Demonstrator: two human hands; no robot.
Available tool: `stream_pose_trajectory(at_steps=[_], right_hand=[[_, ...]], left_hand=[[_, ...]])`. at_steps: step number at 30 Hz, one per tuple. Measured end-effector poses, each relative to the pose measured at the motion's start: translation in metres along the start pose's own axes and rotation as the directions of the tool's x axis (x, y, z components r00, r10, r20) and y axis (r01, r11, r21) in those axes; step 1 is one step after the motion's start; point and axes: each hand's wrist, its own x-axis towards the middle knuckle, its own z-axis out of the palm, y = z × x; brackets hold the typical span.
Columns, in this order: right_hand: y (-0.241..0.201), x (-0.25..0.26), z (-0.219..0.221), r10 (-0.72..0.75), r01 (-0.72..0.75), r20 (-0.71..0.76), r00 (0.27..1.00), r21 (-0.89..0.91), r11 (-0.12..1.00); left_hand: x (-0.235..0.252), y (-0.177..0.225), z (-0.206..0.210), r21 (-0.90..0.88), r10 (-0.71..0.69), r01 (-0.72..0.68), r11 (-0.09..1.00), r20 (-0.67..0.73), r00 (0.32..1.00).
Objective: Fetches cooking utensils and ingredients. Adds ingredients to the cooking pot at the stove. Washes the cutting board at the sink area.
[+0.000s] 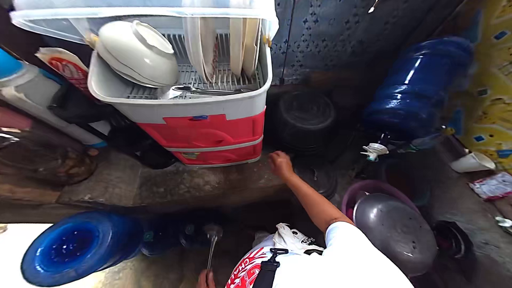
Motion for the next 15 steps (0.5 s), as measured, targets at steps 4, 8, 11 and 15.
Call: stream_pose_trajectory(at_steps=[4,8,11,15], right_hand=[[0.104,0.017,-0.006,0.221,-0.253,-0.196,0.955,-0.153,0.955],[0.143,0.038,-0.01,0.205,-0.236,-0.174,0.963,-0.182,0.955],[0.138,0.049,-0.034,0.193,-0.209,-0.099,0.976,-0.191,0.959],[0.136,0.056,-0.084,-0.011,-0.031,-0.298,0.955,-0.134,0.991]], left_hand=[[0.099,0.026,0.033,-0.15,0.376,-0.368,0.917,0.024,0.926],[0.18,0.165,0.041,-0.312,0.564,-0.522,0.794,0.058,0.824],[0.222,0.266,0.059,-0.364,0.617,-0.535,0.763,0.163,0.77],[0.268,0.403,0.072,-0.379,0.777,-0.692,0.614,0.139,0.614]])
